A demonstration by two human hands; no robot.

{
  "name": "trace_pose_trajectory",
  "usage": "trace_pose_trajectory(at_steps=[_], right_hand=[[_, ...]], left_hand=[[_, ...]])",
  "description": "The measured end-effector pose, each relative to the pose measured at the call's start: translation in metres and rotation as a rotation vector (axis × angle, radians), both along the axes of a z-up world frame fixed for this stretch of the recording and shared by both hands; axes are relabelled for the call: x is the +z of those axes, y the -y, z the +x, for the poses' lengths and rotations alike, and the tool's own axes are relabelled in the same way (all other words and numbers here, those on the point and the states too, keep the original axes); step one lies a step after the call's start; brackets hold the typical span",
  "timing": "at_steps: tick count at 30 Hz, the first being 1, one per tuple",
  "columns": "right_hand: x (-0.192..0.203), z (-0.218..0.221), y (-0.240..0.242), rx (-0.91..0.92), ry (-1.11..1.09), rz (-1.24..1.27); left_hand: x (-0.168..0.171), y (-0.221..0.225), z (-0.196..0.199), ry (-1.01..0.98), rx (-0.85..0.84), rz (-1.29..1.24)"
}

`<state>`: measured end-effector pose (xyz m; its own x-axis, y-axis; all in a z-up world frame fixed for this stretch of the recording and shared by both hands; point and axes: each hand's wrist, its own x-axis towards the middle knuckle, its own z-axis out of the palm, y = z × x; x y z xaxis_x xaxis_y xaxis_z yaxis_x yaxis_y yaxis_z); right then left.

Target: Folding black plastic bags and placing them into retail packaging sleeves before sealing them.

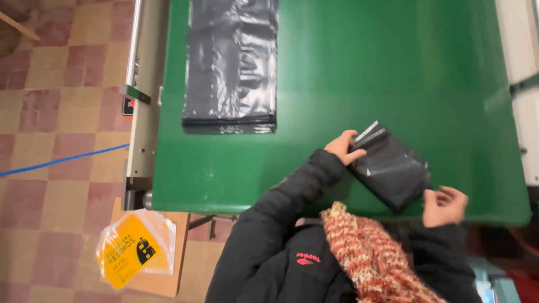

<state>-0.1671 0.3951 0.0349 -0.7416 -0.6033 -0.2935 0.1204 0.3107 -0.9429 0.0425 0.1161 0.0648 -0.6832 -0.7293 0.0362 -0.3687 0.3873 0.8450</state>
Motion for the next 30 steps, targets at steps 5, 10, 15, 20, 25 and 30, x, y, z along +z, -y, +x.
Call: trace_pose_trajectory(at_steps=[5,10,15,20,25,30], right_hand=[[0.031,0.085,0.125,0.069,-0.359,-0.324],[0.0,0.196,0.325,0.422,0.867,-0.161],[-0.187,0.207,0.432,0.541,1.135,-0.123],[-0.15,0.19,0.49,0.516,0.823,0.026],[0.109,0.284,0.352,0.61,-1.279,-0.273],[0.066,0.26,0.293,1.168,-1.155,-0.424]], left_hand=[[0.049,0.117,0.135,0.092,0.287,-0.535],[0.024,0.176,0.246,0.633,0.142,-0.515],[0.011,0.157,0.271,0.534,0.102,-0.586],[-0.009,0.161,0.27,0.3,0.211,-0.713],[0.0,0.125,0.291,0.214,0.227,-0.79],[0.051,0.07,0.316,0.365,-0.302,-0.574]])
